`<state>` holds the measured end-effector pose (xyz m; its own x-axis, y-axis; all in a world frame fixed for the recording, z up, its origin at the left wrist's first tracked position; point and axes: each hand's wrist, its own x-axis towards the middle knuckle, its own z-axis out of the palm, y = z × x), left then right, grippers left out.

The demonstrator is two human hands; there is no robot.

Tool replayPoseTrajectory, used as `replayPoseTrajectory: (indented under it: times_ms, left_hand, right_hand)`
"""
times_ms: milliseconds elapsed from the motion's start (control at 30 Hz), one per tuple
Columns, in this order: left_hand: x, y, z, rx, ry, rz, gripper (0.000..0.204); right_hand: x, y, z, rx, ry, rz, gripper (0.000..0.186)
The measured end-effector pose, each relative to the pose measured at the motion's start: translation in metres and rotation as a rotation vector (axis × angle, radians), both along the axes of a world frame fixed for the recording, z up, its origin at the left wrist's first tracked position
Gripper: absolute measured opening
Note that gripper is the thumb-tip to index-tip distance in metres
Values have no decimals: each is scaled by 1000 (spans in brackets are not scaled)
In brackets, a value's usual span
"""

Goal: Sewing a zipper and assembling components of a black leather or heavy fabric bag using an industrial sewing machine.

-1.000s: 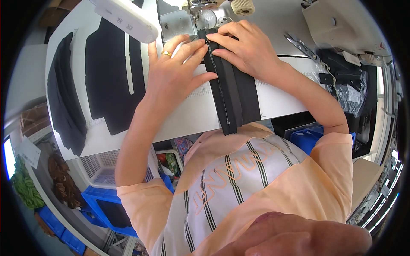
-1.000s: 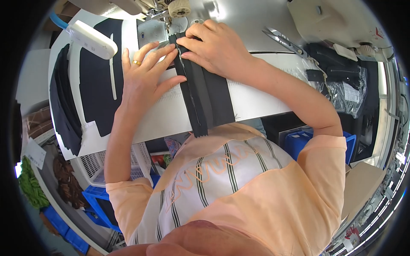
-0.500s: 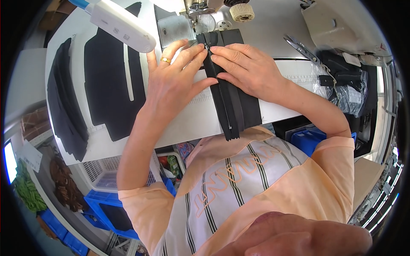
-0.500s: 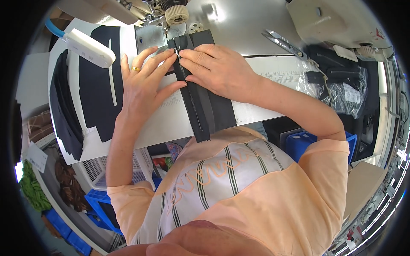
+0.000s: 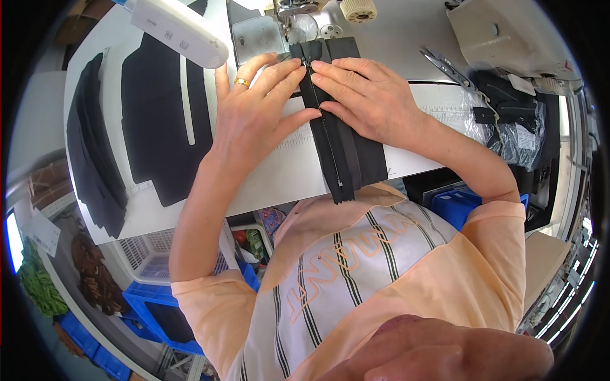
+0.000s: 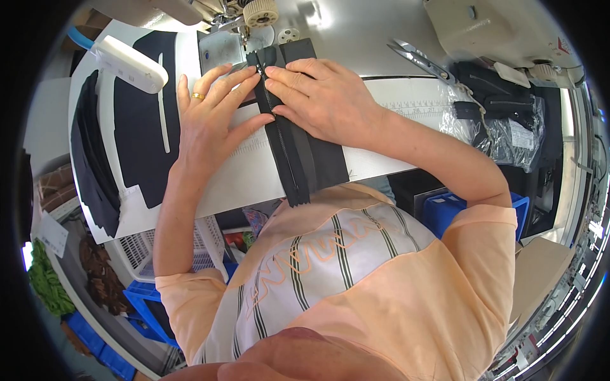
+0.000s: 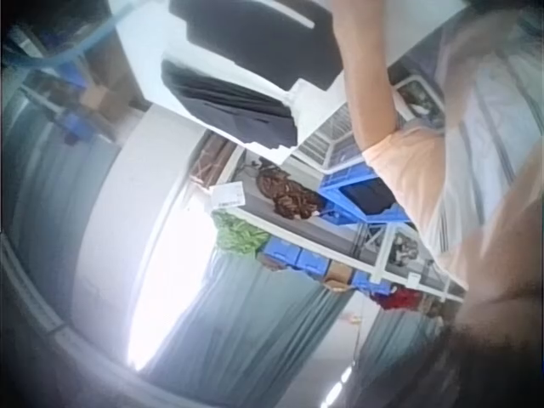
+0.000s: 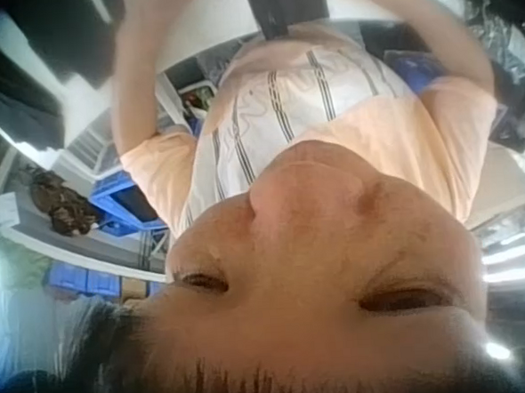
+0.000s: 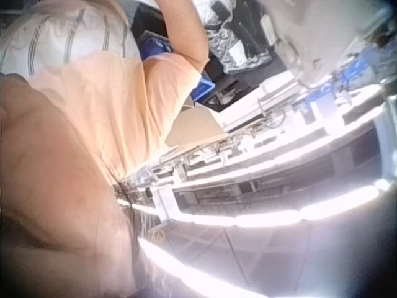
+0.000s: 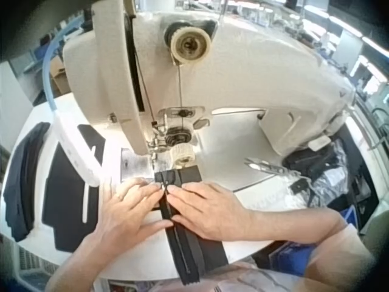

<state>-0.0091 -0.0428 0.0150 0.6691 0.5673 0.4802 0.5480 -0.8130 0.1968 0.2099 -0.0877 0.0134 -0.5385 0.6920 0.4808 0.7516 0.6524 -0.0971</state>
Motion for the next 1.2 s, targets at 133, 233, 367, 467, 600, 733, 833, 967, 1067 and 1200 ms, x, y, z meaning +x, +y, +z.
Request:
replayPoseTrajectory:
  times_ms: [133, 233, 367, 467, 600, 733, 833, 967, 1067, 1200]
  left_hand:
    - [-3, -1, -1, 45, 28, 72, 49]
    - [-13, 0, 0, 59, 135, 252, 44]
    - [-19, 17, 14, 104, 533, 516, 41]
    - [-14, 26, 8, 190, 157, 208, 37]
    - [-13, 54, -9, 43, 157, 253, 46]
    - [-32, 72, -4, 79, 254, 294, 49]
    - [-56, 12, 30, -129, 340, 363, 49]
    - [-95, -75, 39, -232, 348, 389, 50]
    - [-114, -85, 27, -254, 287, 475, 45]
    - [-117, -78, 36, -273, 244, 397, 42]
  right_hand:
    - [6, -6, 1, 26, -20, -49, 37]
    - [21, -13, 3, 42, -53, -103, 33]
    - [28, -14, 1, 67, -75, -126, 35]
    - [28, -13, 1, 73, -70, -123, 35]
    - [25, -14, 2, 70, -48, -113, 35]
    - [21, -12, 3, 66, -53, -87, 36]
    - [25, -12, 2, 57, -57, -110, 36]
    - [28, -14, 0, 67, -59, -120, 35]
    - [26, -12, 2, 91, -57, -90, 35]
    - [25, -12, 3, 82, -40, -85, 35]
